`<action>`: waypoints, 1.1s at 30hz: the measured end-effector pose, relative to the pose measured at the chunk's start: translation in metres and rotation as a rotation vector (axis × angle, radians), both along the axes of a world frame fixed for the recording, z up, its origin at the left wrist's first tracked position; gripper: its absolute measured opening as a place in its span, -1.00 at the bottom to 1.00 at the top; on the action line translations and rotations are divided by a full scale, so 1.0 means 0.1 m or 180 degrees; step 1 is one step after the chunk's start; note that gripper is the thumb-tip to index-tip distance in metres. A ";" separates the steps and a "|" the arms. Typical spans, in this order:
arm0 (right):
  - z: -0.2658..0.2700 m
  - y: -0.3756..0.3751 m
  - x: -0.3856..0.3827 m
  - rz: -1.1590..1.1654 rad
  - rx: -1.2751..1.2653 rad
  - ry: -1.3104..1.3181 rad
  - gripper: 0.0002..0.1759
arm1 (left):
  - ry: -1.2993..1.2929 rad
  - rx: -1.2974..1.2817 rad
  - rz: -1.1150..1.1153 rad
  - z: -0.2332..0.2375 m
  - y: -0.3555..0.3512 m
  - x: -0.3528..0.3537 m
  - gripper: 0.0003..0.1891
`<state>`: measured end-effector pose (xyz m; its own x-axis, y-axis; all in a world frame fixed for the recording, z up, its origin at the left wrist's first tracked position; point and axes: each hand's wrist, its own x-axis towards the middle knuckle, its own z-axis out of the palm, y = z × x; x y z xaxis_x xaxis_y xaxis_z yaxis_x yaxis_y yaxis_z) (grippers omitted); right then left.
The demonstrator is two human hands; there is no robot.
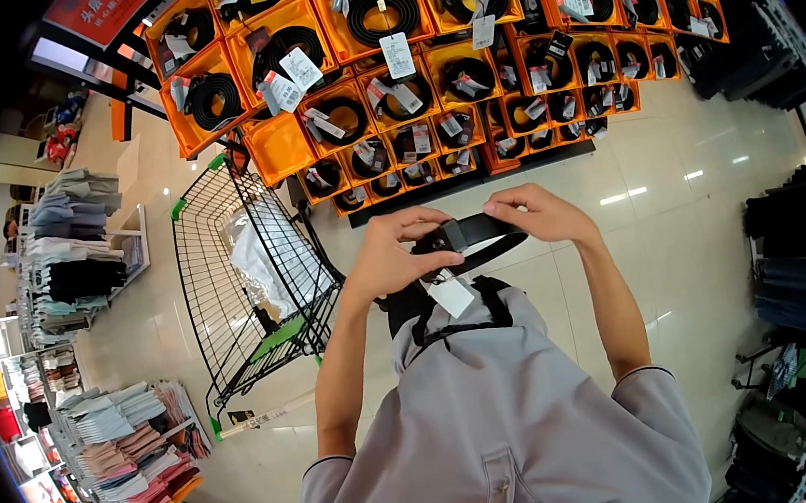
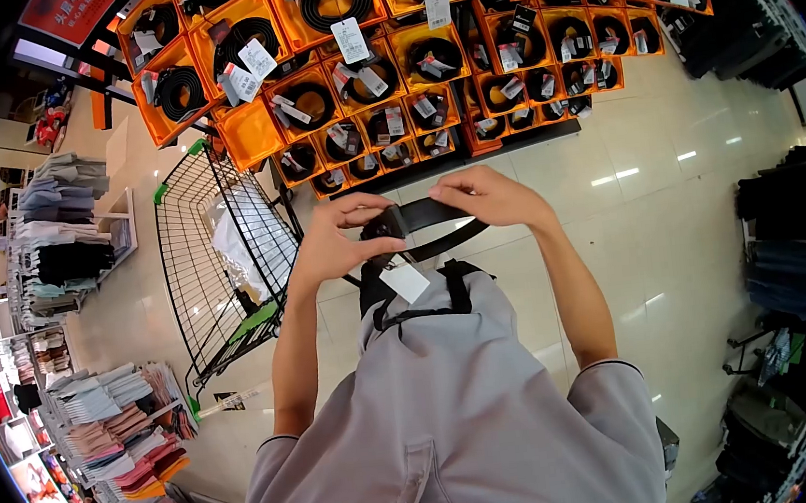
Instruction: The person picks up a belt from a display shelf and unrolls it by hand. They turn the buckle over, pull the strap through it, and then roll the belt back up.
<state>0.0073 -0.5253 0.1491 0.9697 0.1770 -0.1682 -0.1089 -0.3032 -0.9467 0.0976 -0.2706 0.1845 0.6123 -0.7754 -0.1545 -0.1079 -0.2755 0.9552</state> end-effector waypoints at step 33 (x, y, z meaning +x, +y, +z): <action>0.34 0.40 0.20 -0.0325 -0.0475 -0.0637 -0.70 | 0.0321 -0.0275 0.0179 -0.03 0.03 0.03 -0.49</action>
